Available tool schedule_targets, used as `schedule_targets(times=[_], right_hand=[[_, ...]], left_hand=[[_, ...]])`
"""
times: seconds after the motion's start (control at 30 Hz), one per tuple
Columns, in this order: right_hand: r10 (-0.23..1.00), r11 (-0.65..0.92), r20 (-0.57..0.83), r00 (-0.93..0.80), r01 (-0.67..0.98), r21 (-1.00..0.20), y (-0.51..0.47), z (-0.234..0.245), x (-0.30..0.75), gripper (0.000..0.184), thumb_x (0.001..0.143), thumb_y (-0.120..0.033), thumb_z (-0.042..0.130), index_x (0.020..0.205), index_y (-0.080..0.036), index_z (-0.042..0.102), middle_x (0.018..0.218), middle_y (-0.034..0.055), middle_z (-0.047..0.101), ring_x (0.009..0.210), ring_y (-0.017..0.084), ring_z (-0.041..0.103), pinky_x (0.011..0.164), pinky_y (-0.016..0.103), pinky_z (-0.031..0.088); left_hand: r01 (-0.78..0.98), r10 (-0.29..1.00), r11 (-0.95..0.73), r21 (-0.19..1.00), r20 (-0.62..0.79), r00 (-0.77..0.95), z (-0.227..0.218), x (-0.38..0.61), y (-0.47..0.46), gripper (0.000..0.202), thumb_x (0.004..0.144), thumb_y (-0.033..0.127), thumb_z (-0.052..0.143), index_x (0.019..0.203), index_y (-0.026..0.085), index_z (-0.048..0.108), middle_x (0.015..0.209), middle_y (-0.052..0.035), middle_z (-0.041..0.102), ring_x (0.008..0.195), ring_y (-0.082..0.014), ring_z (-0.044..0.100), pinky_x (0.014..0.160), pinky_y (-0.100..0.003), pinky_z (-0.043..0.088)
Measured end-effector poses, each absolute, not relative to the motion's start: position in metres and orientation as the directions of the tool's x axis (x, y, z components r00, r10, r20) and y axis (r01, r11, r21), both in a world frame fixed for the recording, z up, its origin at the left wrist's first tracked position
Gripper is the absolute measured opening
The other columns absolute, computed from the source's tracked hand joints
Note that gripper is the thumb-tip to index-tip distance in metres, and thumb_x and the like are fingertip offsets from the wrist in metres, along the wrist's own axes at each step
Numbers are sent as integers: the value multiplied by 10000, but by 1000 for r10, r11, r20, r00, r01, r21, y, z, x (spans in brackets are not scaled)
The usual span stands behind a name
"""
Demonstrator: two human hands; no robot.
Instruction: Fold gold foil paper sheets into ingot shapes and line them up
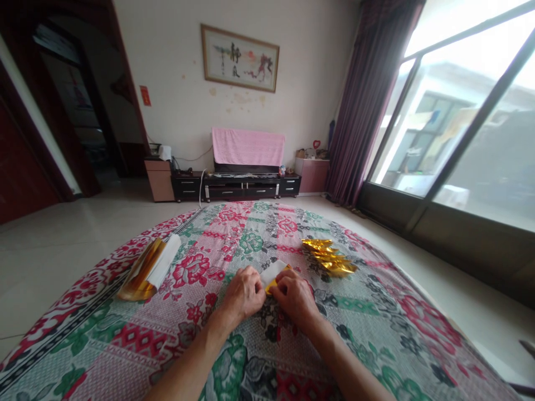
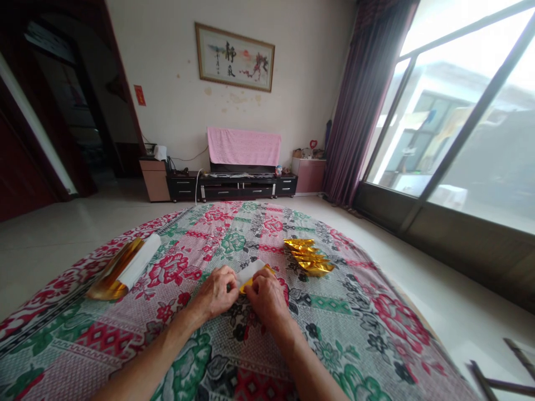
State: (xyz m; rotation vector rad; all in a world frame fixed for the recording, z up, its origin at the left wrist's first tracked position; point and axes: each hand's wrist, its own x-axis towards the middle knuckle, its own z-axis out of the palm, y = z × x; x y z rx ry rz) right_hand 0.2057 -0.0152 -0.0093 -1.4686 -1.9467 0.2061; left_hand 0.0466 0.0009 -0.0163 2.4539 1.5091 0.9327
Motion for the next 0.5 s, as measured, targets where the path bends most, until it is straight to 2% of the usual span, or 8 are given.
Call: schedule_targets(times=[0.5], right_hand=[[909,331,397,-126,798,-504,-15,-6,204,233,711,-166,585,491,-167,507,765,34,616,700,124,549,648,218,382]], left_hand=[[789,861,-467,398,406,305,-14,49,-1,156,744,128,481,602,170,529,791,-59,565,810,-166,529,760,-274,439]])
